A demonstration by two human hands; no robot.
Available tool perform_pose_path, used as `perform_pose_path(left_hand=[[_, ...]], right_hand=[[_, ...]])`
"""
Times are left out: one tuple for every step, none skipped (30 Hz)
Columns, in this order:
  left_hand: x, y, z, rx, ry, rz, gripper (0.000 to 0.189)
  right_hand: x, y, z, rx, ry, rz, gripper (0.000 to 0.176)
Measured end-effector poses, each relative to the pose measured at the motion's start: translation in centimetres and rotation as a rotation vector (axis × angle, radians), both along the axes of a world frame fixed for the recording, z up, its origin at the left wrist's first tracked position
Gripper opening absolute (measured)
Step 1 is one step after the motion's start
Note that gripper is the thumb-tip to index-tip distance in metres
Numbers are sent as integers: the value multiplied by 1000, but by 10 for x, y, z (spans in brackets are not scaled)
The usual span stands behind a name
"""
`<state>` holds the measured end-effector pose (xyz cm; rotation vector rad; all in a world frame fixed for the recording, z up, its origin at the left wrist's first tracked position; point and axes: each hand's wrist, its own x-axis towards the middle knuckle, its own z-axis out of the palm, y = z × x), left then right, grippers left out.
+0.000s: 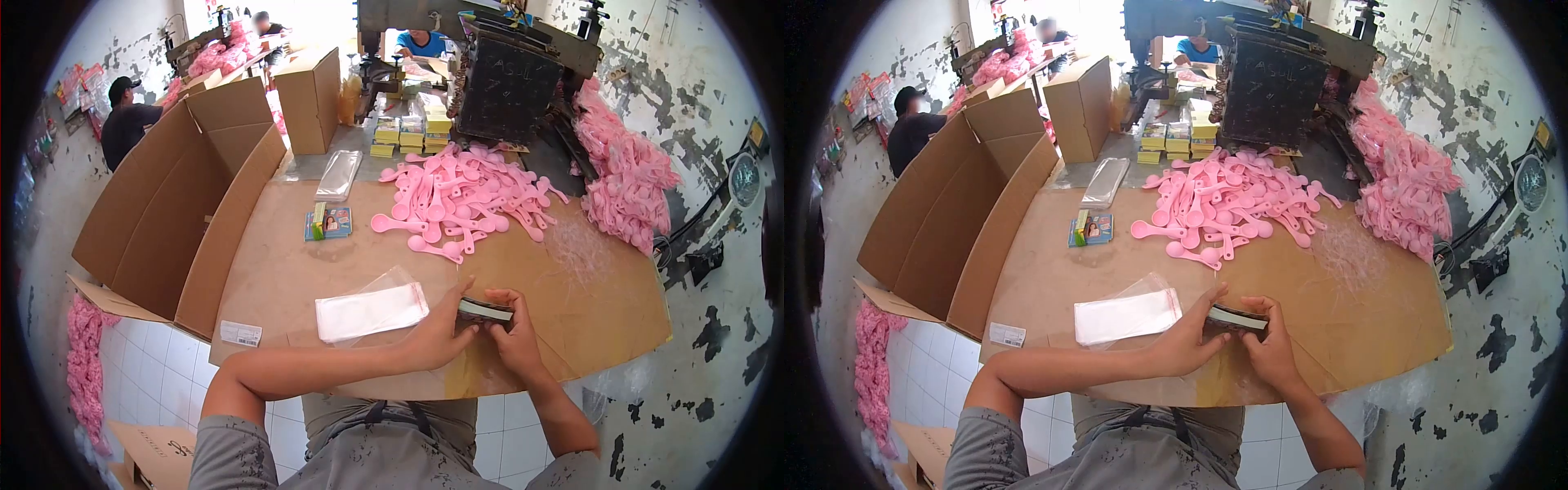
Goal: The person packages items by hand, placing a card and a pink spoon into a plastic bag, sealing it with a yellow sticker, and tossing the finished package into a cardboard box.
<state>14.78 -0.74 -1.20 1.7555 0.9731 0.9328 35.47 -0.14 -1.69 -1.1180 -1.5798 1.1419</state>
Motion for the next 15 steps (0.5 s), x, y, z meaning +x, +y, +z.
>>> perform_pose_path(left_hand=[[0, 0, -3, -2, -8, 6, 90], [1, -1, -6, 42, 11, 4, 91], [2, -1, -7, 86, 30, 1, 92], [2, -1, -8, 131, 48, -2, 93], [1, 0, -9, 102, 29, -18, 93], [-5, 1, -6, 73, 11, -35, 93], [-12, 3, 1, 45, -8, -52, 93], [-20, 3, 10, 56, 22, -54, 89], [-32, -1, 27, 67, 52, -55, 86], [-44, 0, 38, 76, 84, -55, 84], [-57, 5, 42, 146, 148, -8, 77], [-71, 8, 45, 213, 211, 39, 71], [-84, 11, 48, 279, 274, 85, 66], [-98, 17, 49, 320, 329, 142, 61], [-112, 24, 47, 363, 383, 200, 56]], right_hand=[[-1, -2, -2, 20, -27, -5, 51], [-2, -3, -3, 38, -54, -11, 49], [-1, -2, -5, 68, -112, 1, 47], [3, 1, -8, 100, -170, 13, 44], [7, 4, -8, 133, -230, 25, 42], [10, 6, -5, 103, -226, 35, 41], [13, 9, 0, 74, -222, 44, 39], [15, 12, 4, 46, -218, 54, 38], [17, 16, 6, 42, -179, 53, 39], [18, 20, 7, 37, -138, 52, 39], [19, 24, 7, 33, -95, 51, 39], [20, 30, 9, -55, -33, 76, 40], [20, 37, 12, -144, 30, 102, 40], [20, 43, 13, -232, 93, 128, 41], [21, 49, 12, -266, 81, 134, 41]])
